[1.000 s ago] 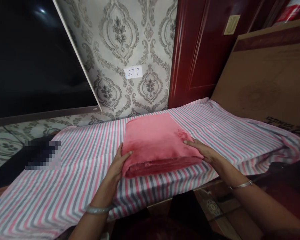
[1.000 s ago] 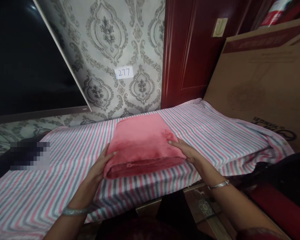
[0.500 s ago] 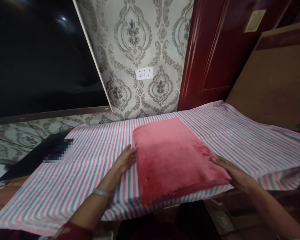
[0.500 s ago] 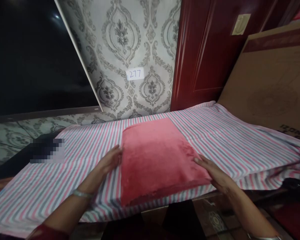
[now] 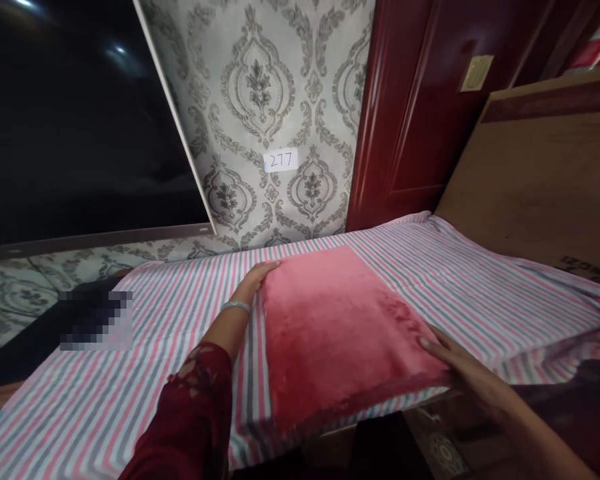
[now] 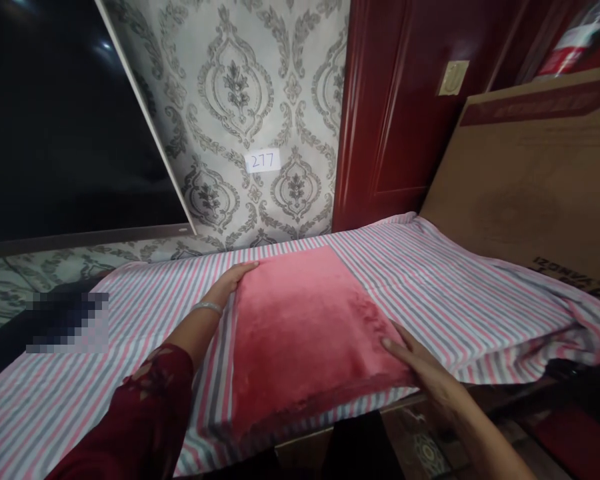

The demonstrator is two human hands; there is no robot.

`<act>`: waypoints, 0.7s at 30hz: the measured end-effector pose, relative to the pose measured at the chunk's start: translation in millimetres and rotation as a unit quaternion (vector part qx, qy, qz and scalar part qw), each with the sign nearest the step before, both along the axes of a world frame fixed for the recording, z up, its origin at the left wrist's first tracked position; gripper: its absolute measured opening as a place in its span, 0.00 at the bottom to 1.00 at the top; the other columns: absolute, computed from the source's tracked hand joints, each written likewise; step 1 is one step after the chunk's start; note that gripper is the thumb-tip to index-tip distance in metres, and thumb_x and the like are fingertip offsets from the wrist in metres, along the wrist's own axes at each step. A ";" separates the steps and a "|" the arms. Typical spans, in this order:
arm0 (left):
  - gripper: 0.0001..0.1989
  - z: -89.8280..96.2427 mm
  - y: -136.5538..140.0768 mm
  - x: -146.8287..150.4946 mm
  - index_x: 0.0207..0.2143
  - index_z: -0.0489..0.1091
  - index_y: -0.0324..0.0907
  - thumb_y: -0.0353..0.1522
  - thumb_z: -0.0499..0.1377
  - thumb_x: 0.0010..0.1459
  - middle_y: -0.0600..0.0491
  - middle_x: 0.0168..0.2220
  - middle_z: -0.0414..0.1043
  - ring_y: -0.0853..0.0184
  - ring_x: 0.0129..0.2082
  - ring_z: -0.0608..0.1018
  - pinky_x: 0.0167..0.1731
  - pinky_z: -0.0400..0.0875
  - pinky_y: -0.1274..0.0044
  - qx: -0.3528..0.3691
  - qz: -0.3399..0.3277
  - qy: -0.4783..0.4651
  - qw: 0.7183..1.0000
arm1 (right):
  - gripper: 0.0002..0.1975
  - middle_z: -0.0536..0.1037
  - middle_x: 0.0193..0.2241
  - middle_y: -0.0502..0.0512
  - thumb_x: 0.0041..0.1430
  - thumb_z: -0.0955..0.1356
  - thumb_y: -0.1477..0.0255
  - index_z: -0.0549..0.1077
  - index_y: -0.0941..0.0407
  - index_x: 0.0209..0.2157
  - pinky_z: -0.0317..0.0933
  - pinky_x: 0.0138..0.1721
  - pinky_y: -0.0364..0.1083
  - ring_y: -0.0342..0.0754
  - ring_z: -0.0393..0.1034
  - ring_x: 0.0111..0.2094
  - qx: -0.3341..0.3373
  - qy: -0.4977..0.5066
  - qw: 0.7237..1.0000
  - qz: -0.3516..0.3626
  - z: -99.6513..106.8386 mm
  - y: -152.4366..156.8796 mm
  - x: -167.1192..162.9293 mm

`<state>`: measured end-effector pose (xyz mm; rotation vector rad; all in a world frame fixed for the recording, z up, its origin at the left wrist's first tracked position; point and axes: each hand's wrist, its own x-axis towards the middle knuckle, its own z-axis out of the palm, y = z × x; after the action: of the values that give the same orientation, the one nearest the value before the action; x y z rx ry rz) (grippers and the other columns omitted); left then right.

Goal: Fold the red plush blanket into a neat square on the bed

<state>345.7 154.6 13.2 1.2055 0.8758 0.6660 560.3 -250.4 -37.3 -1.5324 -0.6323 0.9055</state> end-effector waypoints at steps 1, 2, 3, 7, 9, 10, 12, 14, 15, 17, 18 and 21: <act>0.20 0.3 2.1 2.2 0.30 0.77 0.36 0.32 0.76 0.31 0.47 0.28 0.80 0.61 0.29 0.80 0.35 0.73 0.73 0.007 -0.005 0.010 1.000 | 0.46 0.69 0.63 0.59 0.52 0.73 0.49 0.60 0.47 0.68 0.71 0.53 0.58 0.65 0.69 0.58 -0.003 0.006 1.000 -0.008 -0.2 1.5 -1.9; 0.19 0.4 3.4 4.3 0.27 0.77 0.36 0.31 0.76 0.29 0.48 0.25 0.79 0.62 0.27 0.78 0.32 0.72 0.73 0.016 -0.004 0.019 1.000 | 0.46 0.71 0.62 0.60 0.50 0.74 0.50 0.60 0.48 0.68 0.72 0.50 0.58 0.66 0.71 0.56 -0.008 0.014 1.000 -0.015 0.4 2.7 -3.5; 0.18 0.7 3.9 6.1 0.25 0.75 0.37 0.31 0.76 0.28 0.49 0.23 0.78 0.63 0.25 0.77 0.30 0.70 0.74 0.026 0.002 0.025 0.999 | 0.46 0.73 0.60 0.61 0.49 0.74 0.50 0.61 0.49 0.67 0.73 0.48 0.58 0.66 0.73 0.54 -0.013 0.016 1.000 -0.017 2.2 3.7 -4.6; 0.18 12.8 -2.2 5.1 0.22 0.72 0.39 0.32 0.75 0.27 0.54 0.19 0.74 0.67 0.21 0.73 0.26 0.67 0.76 0.071 0.038 -0.001 0.997 | 0.38 0.78 0.54 0.60 0.49 0.74 0.53 0.70 0.52 0.61 0.72 0.49 0.56 0.63 0.75 0.51 0.016 -0.031 0.999 -0.005 29.0 9.1 -1.1; 0.18 27.8 -8.4 -5.1 0.23 0.72 0.39 0.33 0.75 0.27 0.55 0.20 0.74 0.69 0.22 0.73 0.26 0.67 0.77 0.092 0.049 -0.032 0.994 | 0.33 0.80 0.51 0.58 0.47 0.75 0.56 0.75 0.53 0.55 0.69 0.53 0.54 0.62 0.74 0.52 0.038 -0.093 0.995 -0.002 53.2 16.0 7.2; 0.19 37.2 -12.1 -13.3 0.24 0.73 0.39 0.34 0.75 0.28 0.55 0.21 0.75 0.69 0.22 0.73 0.26 0.67 0.78 0.102 0.052 -0.047 0.992 | 0.31 0.81 0.49 0.58 0.46 0.76 0.57 0.77 0.54 0.51 0.69 0.52 0.54 0.62 0.74 0.51 0.040 -0.121 0.992 -0.002 66.7 21.3 13.2; 0.19 57.7 -21.1 -35.5 0.24 0.73 0.39 0.35 0.75 0.28 0.56 0.24 0.75 0.71 0.24 0.73 0.27 0.68 0.79 0.121 0.061 -0.075 0.988 | 0.26 0.82 0.43 0.56 0.44 0.76 0.59 0.79 0.54 0.46 0.71 0.49 0.53 0.61 0.76 0.47 0.039 -0.151 0.988 0.002 94.5 35.8 28.7; 0.20 78.4 -34.2 -63.3 0.25 0.74 0.39 0.34 0.76 0.28 0.55 0.26 0.77 0.71 0.25 0.74 0.28 0.69 0.80 0.130 0.077 -0.099 0.984 | 0.21 0.83 0.38 0.55 0.43 0.76 0.63 0.80 0.53 0.41 0.72 0.44 0.52 0.57 0.76 0.41 0.048 -0.133 0.990 0.006 122.6 55.7 46.6; 0.21 88.0 -43.1 -78.3 0.26 0.74 0.38 0.34 0.76 0.28 0.55 0.26 0.77 0.71 0.26 0.75 0.28 0.69 0.81 0.128 0.090 -0.111 0.981 | 0.17 0.82 0.36 0.54 0.43 0.76 0.65 0.79 0.53 0.38 0.72 0.42 0.50 0.55 0.76 0.38 0.053 -0.118 0.992 0.008 136.9 67.5 55.5; 0.22 104.4 -66.6 -108.1 0.27 0.75 0.37 0.33 0.77 0.27 0.54 0.27 0.77 0.71 0.26 0.75 0.28 0.70 0.82 0.118 0.118 -0.126 0.978 | 0.10 0.81 0.31 0.53 0.46 0.75 0.72 0.78 0.54 0.34 0.72 0.36 0.46 0.50 0.74 0.33 0.067 -0.093 0.993 0.008 165.9 94.6 70.9; 0.22 110.4 -81.0 -121.9 0.27 0.75 0.37 0.33 0.78 0.27 0.54 0.27 0.77 0.72 0.26 0.75 0.27 0.71 0.83 0.113 0.132 -0.124 0.977 | 0.09 0.80 0.30 0.52 0.48 0.73 0.76 0.77 0.54 0.34 0.71 0.34 0.44 0.47 0.73 0.31 0.076 -0.088 0.993 0.009 180.1 109.7 76.6; 0.25 112.8 -128.2 -155.9 0.31 0.75 0.40 0.33 0.78 0.28 0.55 0.30 0.79 0.70 0.28 0.77 0.28 0.72 0.82 0.099 0.173 -0.106 0.974 | 0.10 0.78 0.27 0.49 0.54 0.70 0.81 0.77 0.57 0.37 0.68 0.31 0.40 0.42 0.69 0.26 0.101 -0.116 0.988 0.022 211.8 158.9 82.4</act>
<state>189.8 26.4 126.0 1.1406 0.8617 1.1662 642.8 -91.6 174.5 -1.4545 -0.9011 0.6785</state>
